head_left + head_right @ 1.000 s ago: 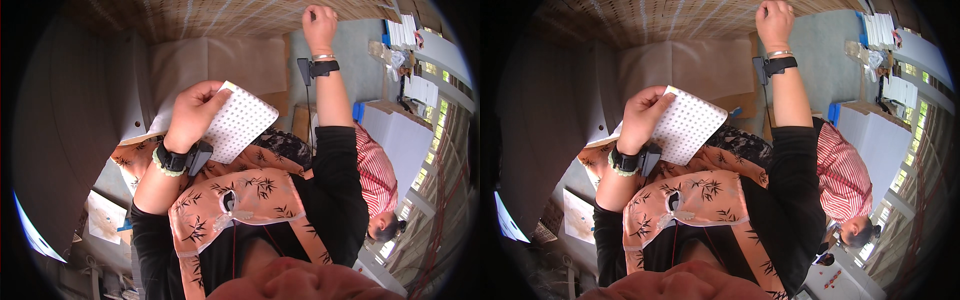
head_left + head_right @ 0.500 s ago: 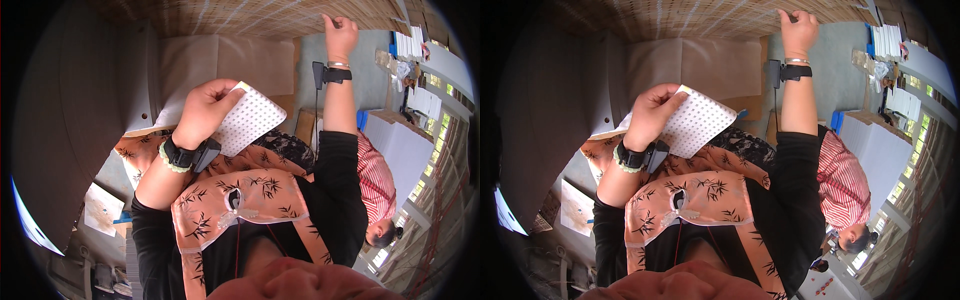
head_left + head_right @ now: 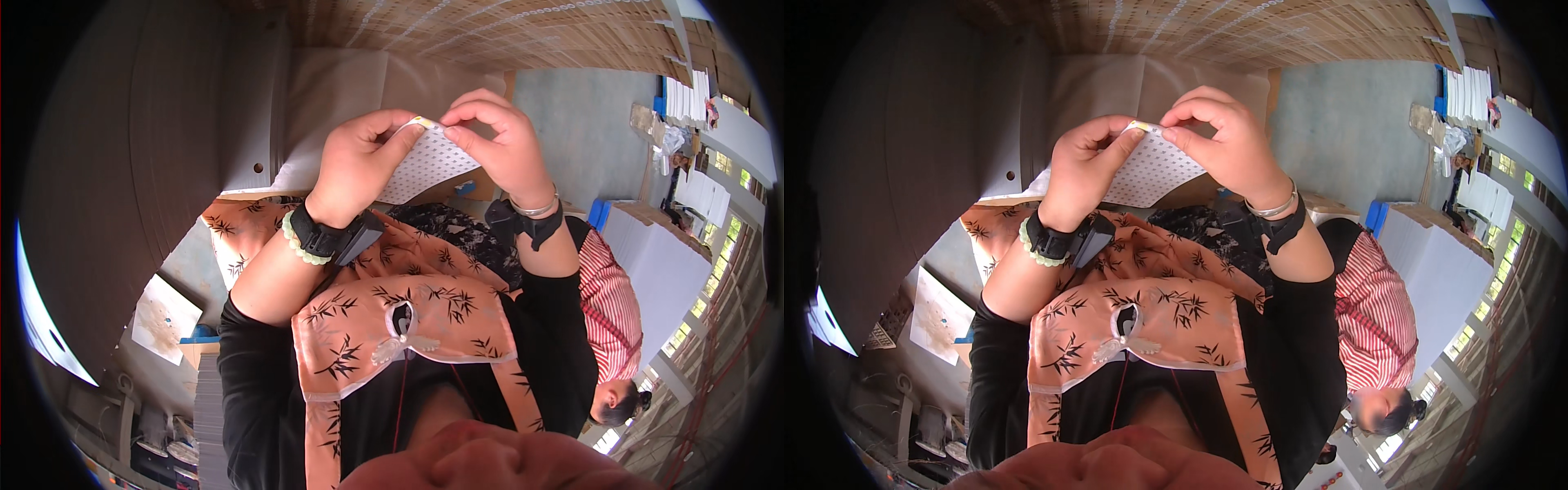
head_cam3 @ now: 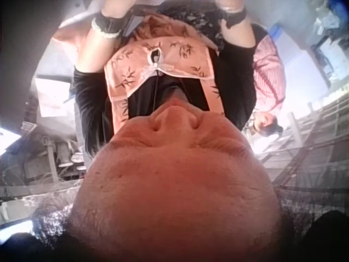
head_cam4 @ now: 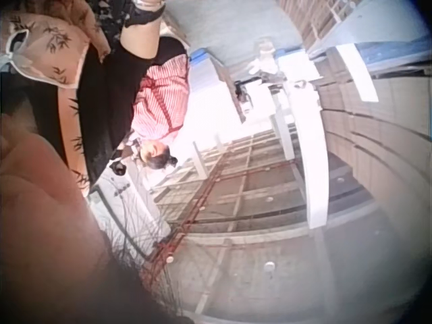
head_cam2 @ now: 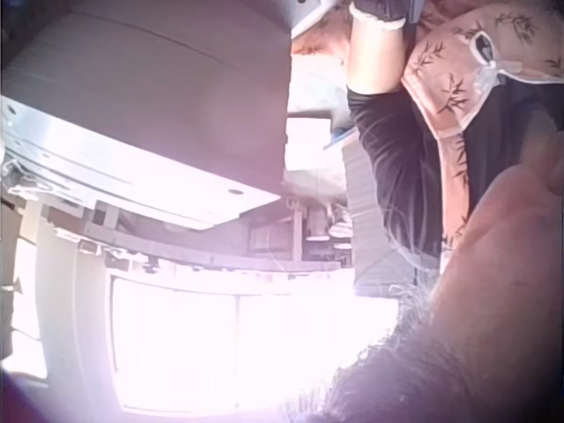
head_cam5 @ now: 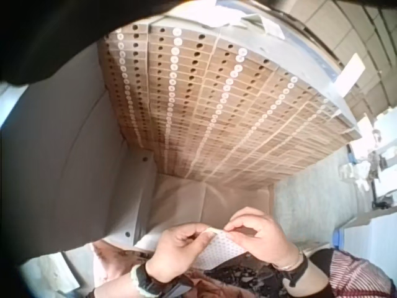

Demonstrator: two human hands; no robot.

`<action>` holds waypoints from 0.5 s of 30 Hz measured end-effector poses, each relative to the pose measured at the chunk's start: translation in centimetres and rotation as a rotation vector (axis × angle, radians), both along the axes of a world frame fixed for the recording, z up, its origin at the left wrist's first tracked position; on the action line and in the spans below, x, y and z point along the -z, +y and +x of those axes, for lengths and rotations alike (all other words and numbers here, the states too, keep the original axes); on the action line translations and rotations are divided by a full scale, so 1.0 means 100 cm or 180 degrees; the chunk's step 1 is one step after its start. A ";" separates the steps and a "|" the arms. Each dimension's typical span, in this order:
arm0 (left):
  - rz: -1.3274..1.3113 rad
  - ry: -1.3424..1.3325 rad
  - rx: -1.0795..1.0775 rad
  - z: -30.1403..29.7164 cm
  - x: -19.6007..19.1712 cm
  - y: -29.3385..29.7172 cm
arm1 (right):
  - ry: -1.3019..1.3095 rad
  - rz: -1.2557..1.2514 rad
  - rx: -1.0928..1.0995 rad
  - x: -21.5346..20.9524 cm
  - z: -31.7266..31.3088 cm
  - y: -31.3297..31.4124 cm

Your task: Applying small circular labels to the edges of stacked wood panels in a workshop environment.

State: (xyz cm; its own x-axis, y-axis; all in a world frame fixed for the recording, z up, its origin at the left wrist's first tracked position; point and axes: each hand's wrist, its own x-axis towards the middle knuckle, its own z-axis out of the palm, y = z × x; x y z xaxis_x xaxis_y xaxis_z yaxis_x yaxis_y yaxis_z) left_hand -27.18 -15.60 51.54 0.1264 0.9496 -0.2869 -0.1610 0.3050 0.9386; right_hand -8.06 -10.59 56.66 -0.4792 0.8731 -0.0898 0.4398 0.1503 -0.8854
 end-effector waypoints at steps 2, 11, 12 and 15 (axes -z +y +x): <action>0.0091 0.0060 -0.0022 0.002 0.005 -0.001 | -0.0134 0.0223 0.0033 0.005 -0.003 -0.004; 0.0274 0.0432 0.0073 0.004 0.003 -0.004 | -0.0592 0.1197 0.0262 0.002 -0.014 -0.019; 0.0261 0.0450 0.0074 0.006 0.003 -0.003 | -0.0600 0.1203 0.0266 0.002 -0.014 -0.019; 0.0031 0.0413 0.0154 0.011 0.001 0.000 | -0.0736 0.1650 0.0198 0.001 -0.010 -0.018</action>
